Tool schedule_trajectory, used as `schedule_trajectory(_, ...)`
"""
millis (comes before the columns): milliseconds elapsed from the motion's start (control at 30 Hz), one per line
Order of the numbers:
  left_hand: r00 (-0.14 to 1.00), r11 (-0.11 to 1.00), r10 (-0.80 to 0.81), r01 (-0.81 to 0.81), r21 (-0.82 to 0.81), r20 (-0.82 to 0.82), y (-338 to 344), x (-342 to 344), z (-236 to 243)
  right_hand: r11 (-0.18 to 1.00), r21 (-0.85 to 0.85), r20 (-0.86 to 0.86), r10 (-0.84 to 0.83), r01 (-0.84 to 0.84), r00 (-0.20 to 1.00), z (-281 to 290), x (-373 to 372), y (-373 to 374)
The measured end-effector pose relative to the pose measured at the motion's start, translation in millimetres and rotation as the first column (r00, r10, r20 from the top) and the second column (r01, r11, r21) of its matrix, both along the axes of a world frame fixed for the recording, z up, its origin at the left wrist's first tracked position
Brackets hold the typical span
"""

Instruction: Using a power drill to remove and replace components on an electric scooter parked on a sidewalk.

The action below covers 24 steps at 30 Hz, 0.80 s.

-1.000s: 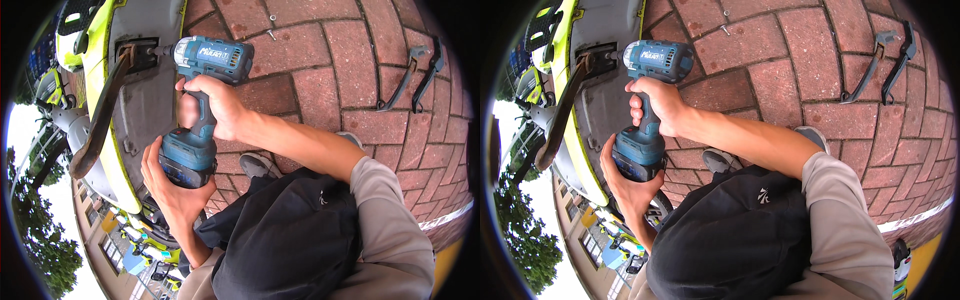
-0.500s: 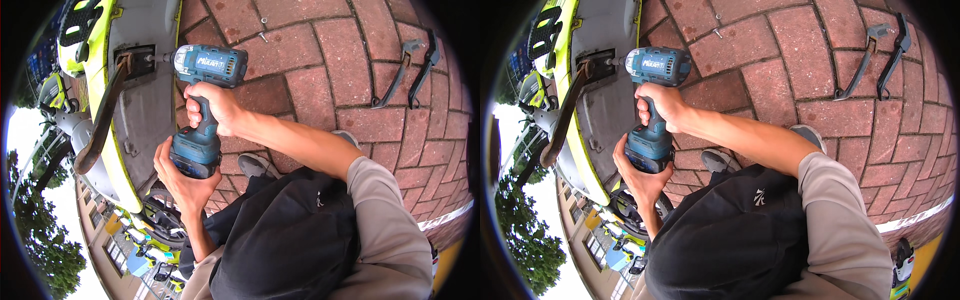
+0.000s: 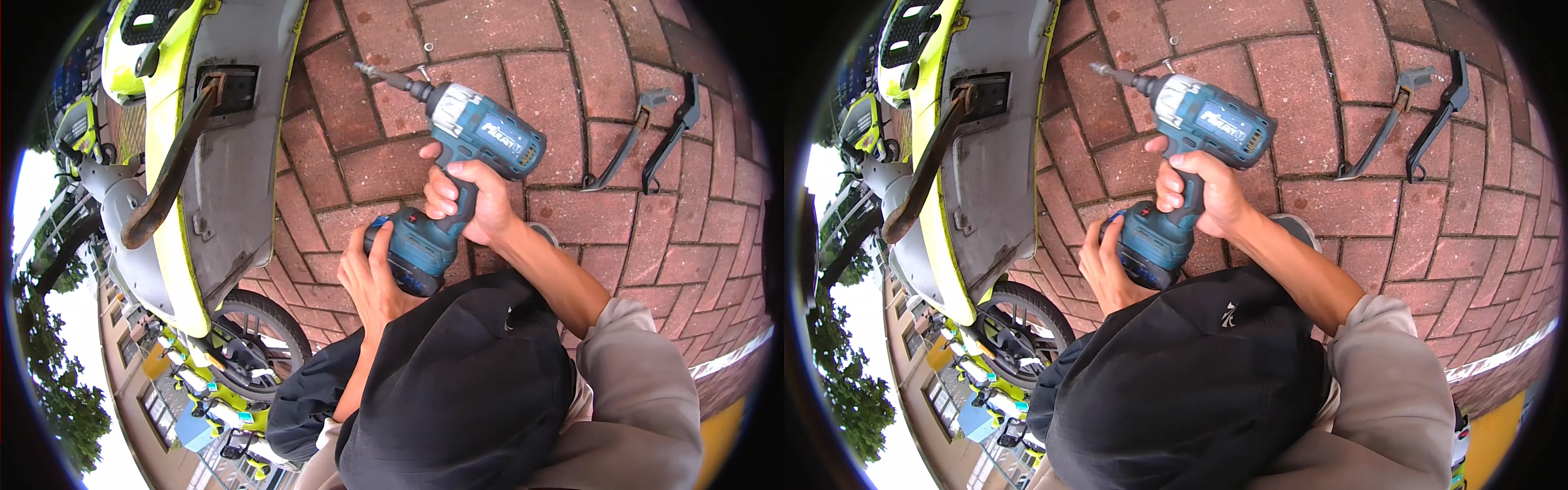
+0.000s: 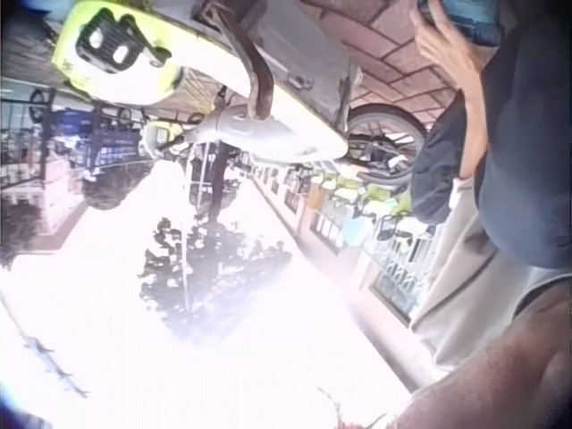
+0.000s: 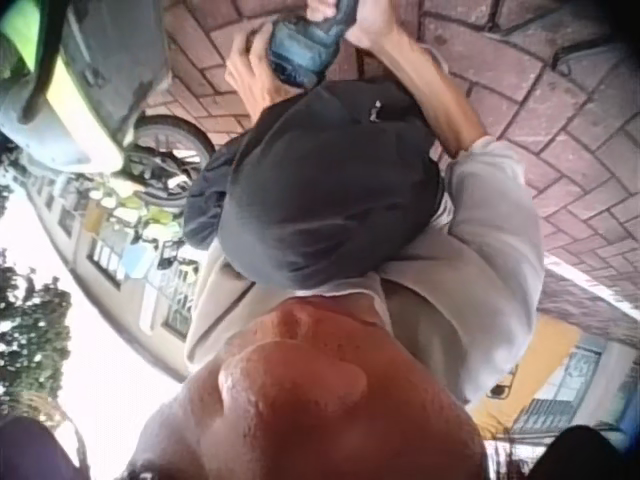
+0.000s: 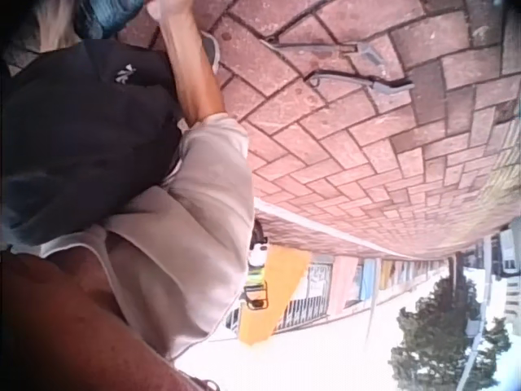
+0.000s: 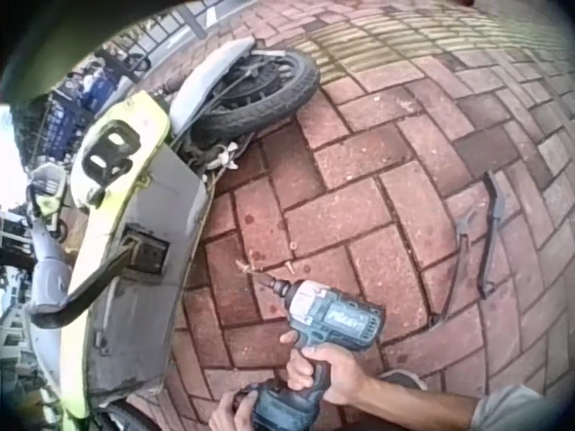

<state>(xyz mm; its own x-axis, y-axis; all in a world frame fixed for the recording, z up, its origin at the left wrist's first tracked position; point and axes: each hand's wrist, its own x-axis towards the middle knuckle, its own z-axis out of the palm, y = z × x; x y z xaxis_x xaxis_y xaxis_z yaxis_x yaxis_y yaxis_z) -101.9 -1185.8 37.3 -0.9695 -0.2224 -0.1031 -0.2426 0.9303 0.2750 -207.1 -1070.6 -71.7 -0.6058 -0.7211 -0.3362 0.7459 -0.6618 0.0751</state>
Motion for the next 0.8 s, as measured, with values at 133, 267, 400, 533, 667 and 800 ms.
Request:
schedule_trajectory(133, 0.982, 0.957, -0.039, -0.016, 0.291, 0.184, 29, -17, -46, 0.911, 0.413, 0.179, -0.085, 0.004, 0.98, -43, 11, 46)
schedule_trajectory(267, 0.97, 0.954, -0.119, 0.052, 0.296, 0.214, 45, -18, -59, 0.943, 0.322, 0.139, -0.131, 0.08, 0.982, -61, 17, 74)
schedule_trajectory(400, 0.968, 0.946, -0.093, 0.013, 0.323, 0.235, 47, -23, -53, 0.922, 0.382, 0.17, -0.138, 0.064, 0.976, -62, 16, 70)
schedule_trajectory(533, 0.968, 0.962, -0.075, 0.008, 0.272, 0.237, 29, -25, -56, 0.937, 0.347, 0.172, -0.117, 0.051, 0.978, -63, 8, 47)
schedule_trajectory(667, 0.963, 0.967, -0.114, 0.051, 0.25, 0.243, 6, -26, -60, 0.936, 0.344, 0.178, -0.136, 0.067, 0.975, -64, 9, 29)
schedule_trajectory(800, 0.954, 0.964, -0.136, 0.066, 0.256, 0.268, -10, -27, -48, 0.966, 0.243, 0.079, -0.115, 0.093, 0.99, -61, 10, 19)
